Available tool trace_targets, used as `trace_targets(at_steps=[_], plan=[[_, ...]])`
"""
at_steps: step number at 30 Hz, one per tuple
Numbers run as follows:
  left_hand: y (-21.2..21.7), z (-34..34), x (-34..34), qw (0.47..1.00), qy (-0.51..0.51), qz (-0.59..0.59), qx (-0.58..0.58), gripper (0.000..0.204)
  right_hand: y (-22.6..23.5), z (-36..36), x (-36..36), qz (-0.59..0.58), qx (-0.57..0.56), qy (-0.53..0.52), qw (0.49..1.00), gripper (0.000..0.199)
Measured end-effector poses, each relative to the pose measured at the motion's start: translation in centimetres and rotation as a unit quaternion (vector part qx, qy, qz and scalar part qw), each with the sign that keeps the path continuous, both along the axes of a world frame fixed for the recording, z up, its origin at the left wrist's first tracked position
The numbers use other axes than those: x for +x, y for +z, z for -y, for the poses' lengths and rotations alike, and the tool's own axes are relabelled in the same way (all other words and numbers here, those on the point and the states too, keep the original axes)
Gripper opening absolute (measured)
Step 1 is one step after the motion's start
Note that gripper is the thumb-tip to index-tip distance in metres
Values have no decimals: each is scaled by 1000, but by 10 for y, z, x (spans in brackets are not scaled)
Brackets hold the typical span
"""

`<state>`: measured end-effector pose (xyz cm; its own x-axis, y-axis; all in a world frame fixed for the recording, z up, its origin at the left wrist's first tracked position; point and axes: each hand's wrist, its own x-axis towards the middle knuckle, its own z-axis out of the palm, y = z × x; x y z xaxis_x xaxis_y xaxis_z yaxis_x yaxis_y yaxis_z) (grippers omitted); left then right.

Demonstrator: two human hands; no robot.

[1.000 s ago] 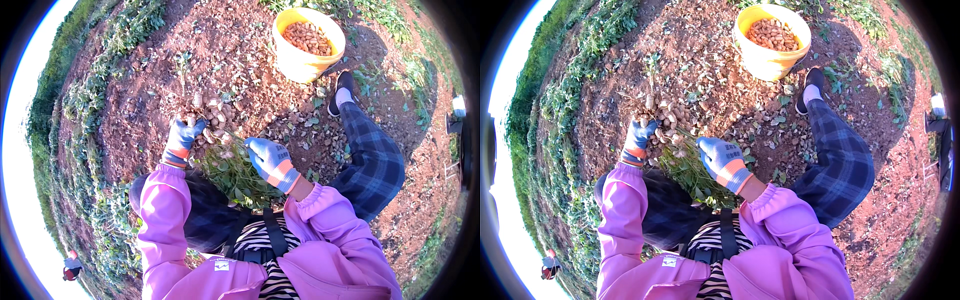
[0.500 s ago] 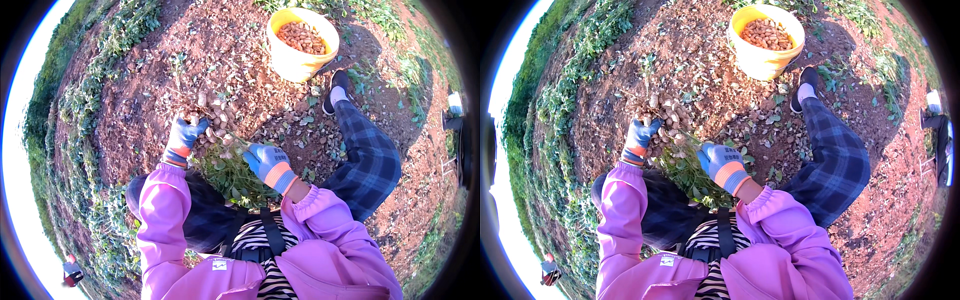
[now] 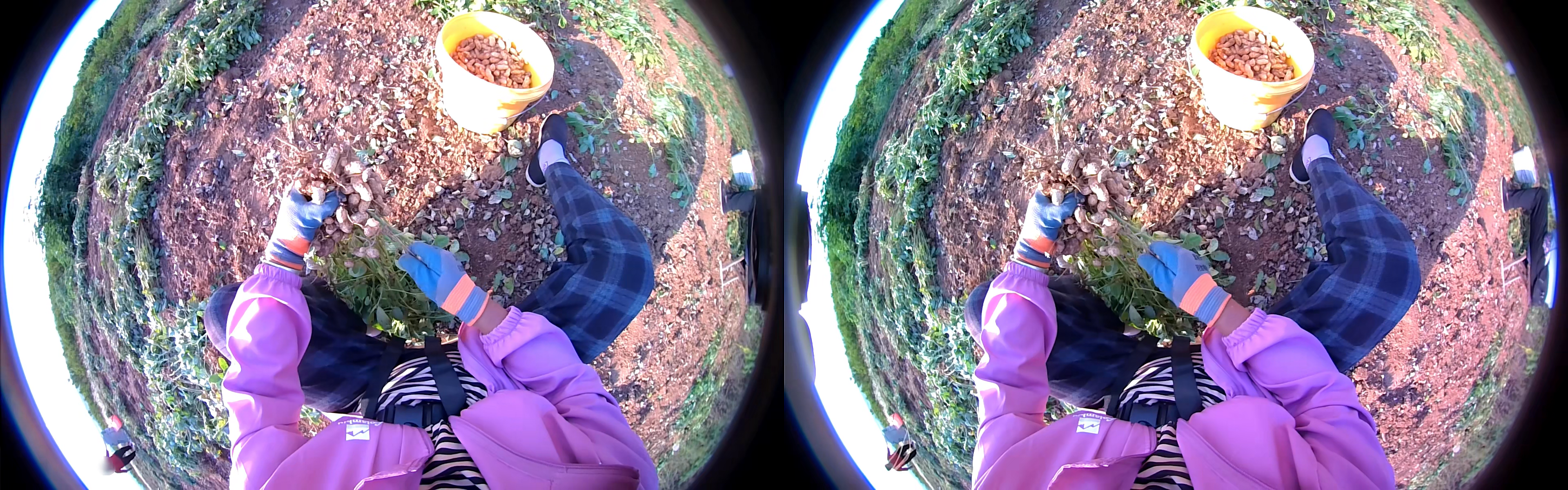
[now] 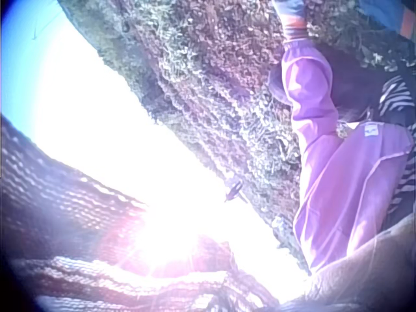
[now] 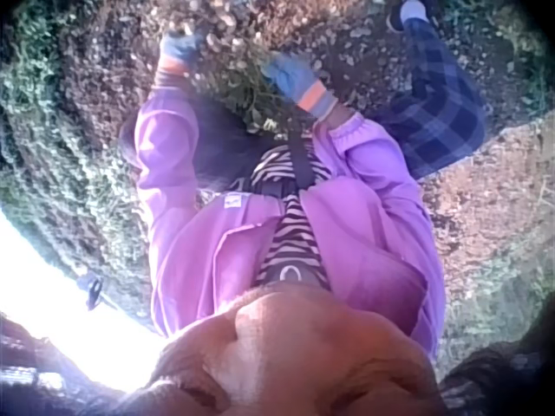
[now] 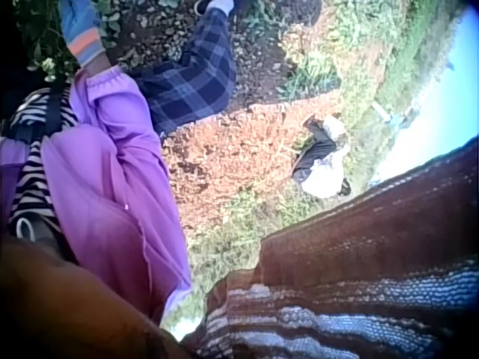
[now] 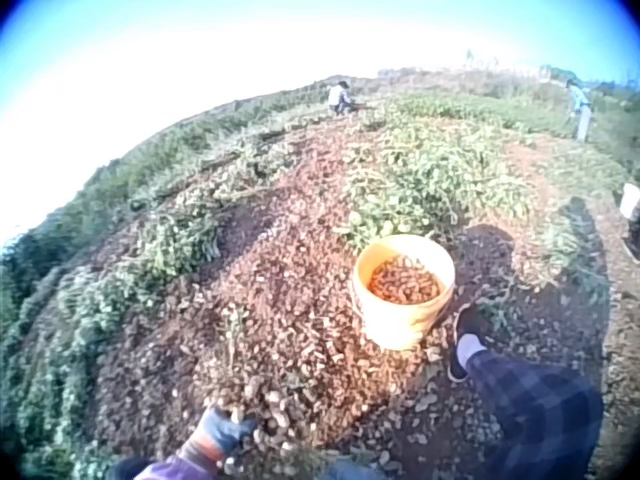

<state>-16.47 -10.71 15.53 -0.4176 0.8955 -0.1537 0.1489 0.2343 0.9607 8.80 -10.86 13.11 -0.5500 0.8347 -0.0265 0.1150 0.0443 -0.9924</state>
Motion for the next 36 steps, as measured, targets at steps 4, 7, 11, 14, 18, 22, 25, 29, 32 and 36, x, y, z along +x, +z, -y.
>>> trace_targets(at_steps=[4, 7, 11, 14, 18, 22, 25, 29, 32, 36], plan=[[9, -2, -18, 994, 62, 82, 26, 13, -2, 13, 26, 172, 65, 80, 980, 19], [10, 3, -33, 996, 42, 62, -50, 20, -3, 12, 31, 106, 118, 13, 987, 19], [8, 2, -23, 996, 68, 34, -49, 10, 37, -14, 15, 102, -144, 97, 979, 20], [11, -8, -10, 997, 72, 25, -7, 9, 19, -21, -5, -197, -254, 19, 947, 15], [19, -6, -4, 996, 80, 43, -13, 10, 40, -36, -20, -126, -227, 76, 963, 18], [21, -4, -3, 996, 79, -7, -34, 14, 44, -38, -26, -154, -223, 92, 958, 19], [14, 1, -8, 995, 83, -21, -57, 15, 42, -40, -23, -152, -293, 118, 936, 17], [13, -4, -4, 998, 54, -29, -22, 15, 30, -44, -26, -272, -282, 82, 917, 13], [18, -1, -1, 998, 63, 7, -17, 13, 40, -65, -22, -256, -330, 41, 908, 14], [15, 3, -6, 996, 81, 7, -20, 15, 66, -133, -25, -232, -199, -53, 951, 15]])
